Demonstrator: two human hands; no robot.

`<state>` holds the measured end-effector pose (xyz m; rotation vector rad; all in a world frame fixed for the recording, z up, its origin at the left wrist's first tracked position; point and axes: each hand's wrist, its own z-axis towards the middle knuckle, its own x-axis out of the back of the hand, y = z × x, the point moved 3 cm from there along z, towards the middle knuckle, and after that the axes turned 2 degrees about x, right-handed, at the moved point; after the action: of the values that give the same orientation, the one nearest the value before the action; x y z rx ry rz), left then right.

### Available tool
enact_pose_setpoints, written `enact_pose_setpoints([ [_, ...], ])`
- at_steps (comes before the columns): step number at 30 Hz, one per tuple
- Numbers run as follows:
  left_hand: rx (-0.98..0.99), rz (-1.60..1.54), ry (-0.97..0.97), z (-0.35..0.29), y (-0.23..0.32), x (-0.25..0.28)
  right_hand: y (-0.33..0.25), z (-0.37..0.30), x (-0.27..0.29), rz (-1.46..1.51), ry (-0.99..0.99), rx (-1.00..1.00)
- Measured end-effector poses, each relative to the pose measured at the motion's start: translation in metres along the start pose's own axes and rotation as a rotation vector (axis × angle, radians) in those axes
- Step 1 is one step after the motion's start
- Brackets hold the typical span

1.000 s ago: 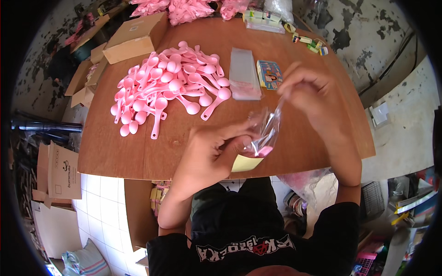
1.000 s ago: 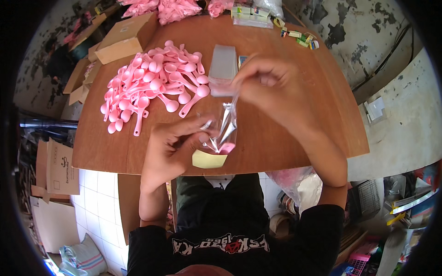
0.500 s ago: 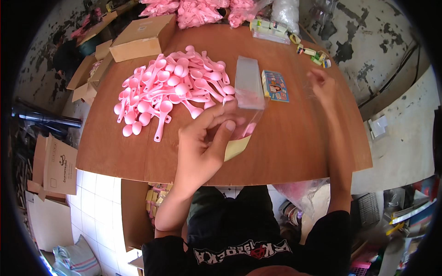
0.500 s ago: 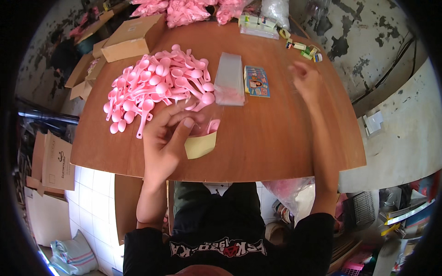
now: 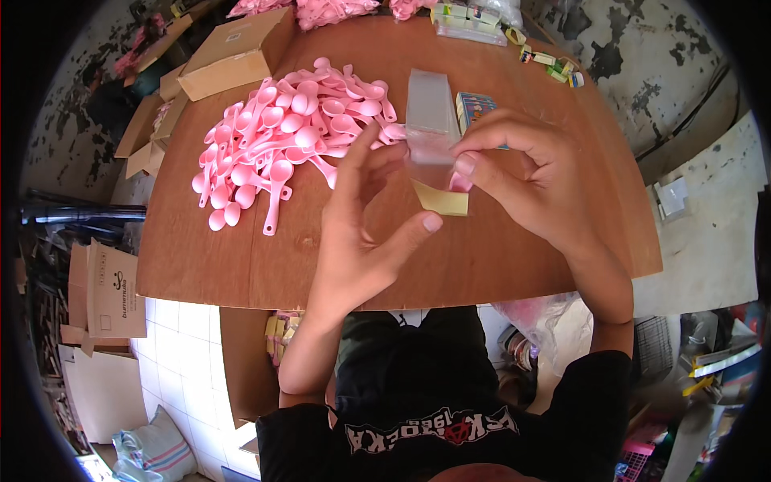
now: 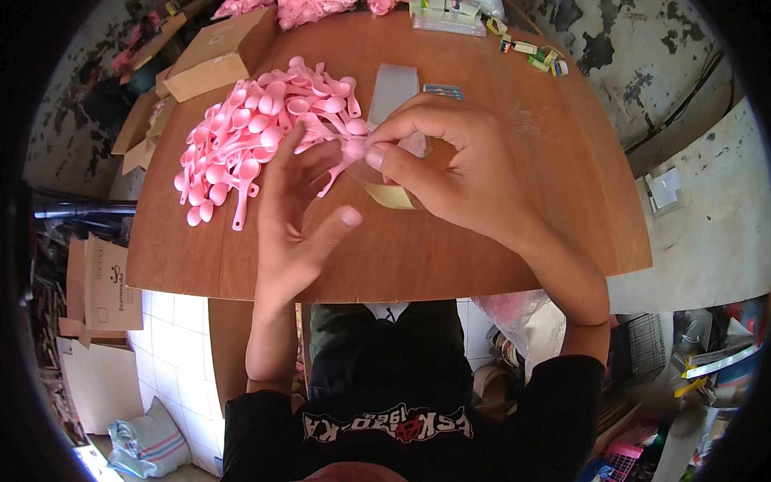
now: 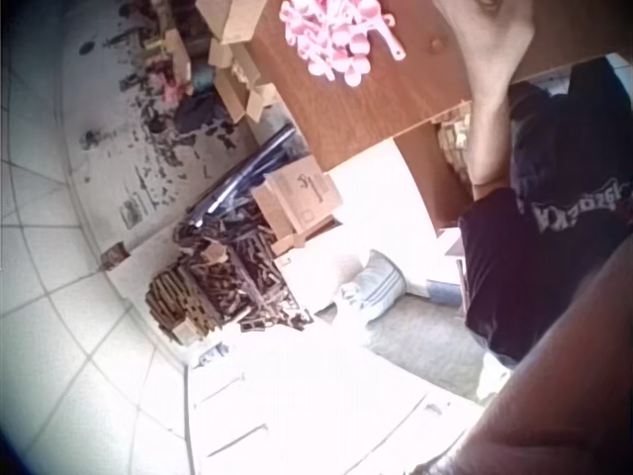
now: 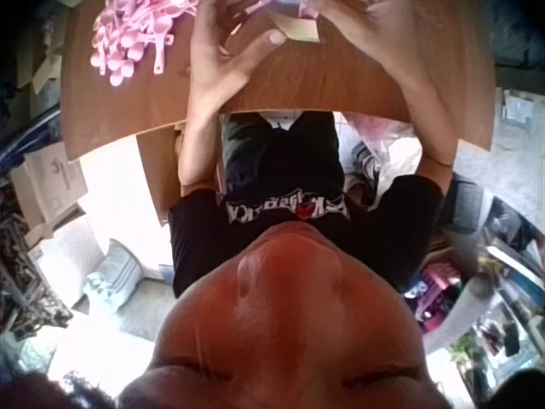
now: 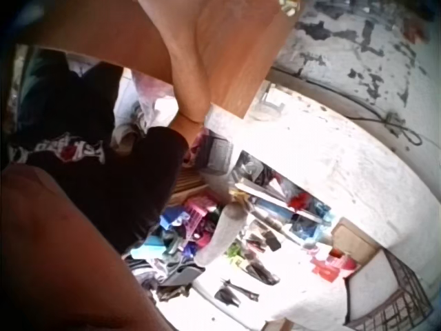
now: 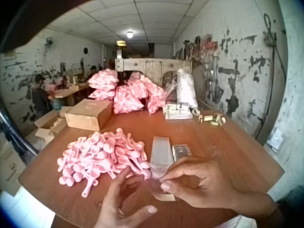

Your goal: The person repeatedly picks up pink plastic spoons and places them into small clear plastic bags along with a yellow paper insert. The person seals each bag and sets it aside on the table. The process is repeated continuously throughout the clip.

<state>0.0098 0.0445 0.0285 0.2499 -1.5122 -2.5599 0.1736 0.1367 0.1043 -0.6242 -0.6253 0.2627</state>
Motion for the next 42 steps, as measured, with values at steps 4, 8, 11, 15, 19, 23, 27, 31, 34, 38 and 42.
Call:
enact_pose_setpoints([
  [4,-0.004,0.110,-0.054,0.003,-0.007,-0.007,0.001,-0.003,-0.004,0.034,0.027,0.046],
  [8,0.064,-0.029,-0.013,-0.005,-0.011,-0.002,-0.003,-0.004,-0.015,0.209,0.005,-0.131],
  [11,0.089,-0.092,0.051,-0.007,-0.011,0.000,0.006,-0.013,-0.019,0.388,-0.064,-0.353],
  [15,0.168,-0.074,0.039,-0.010,-0.015,0.006,0.025,-0.030,-0.037,0.498,-0.090,-0.456],
  [19,0.210,-0.161,0.124,-0.017,-0.017,0.016,0.036,-0.036,-0.045,0.486,-0.084,-0.553],
  [23,0.229,-0.080,0.131,-0.019,-0.020,0.028,0.042,-0.041,-0.047,0.460,-0.074,-0.524],
  [27,0.195,0.010,0.123,-0.022,-0.023,0.033,0.045,-0.043,-0.050,0.518,-0.055,-0.496],
  [31,0.179,-0.002,0.118,-0.024,-0.022,0.039,0.051,-0.045,-0.050,0.553,-0.111,-0.434],
  [34,0.212,0.034,0.048,-0.024,-0.019,0.043,0.055,-0.042,-0.047,0.532,-0.175,-0.265],
  [38,0.122,0.091,0.002,-0.025,-0.019,0.046,0.053,-0.039,-0.045,0.461,-0.213,-0.209],
  [42,0.178,0.016,-0.020,-0.025,-0.016,0.047,0.053,-0.041,-0.043,0.394,-0.300,-0.233],
])
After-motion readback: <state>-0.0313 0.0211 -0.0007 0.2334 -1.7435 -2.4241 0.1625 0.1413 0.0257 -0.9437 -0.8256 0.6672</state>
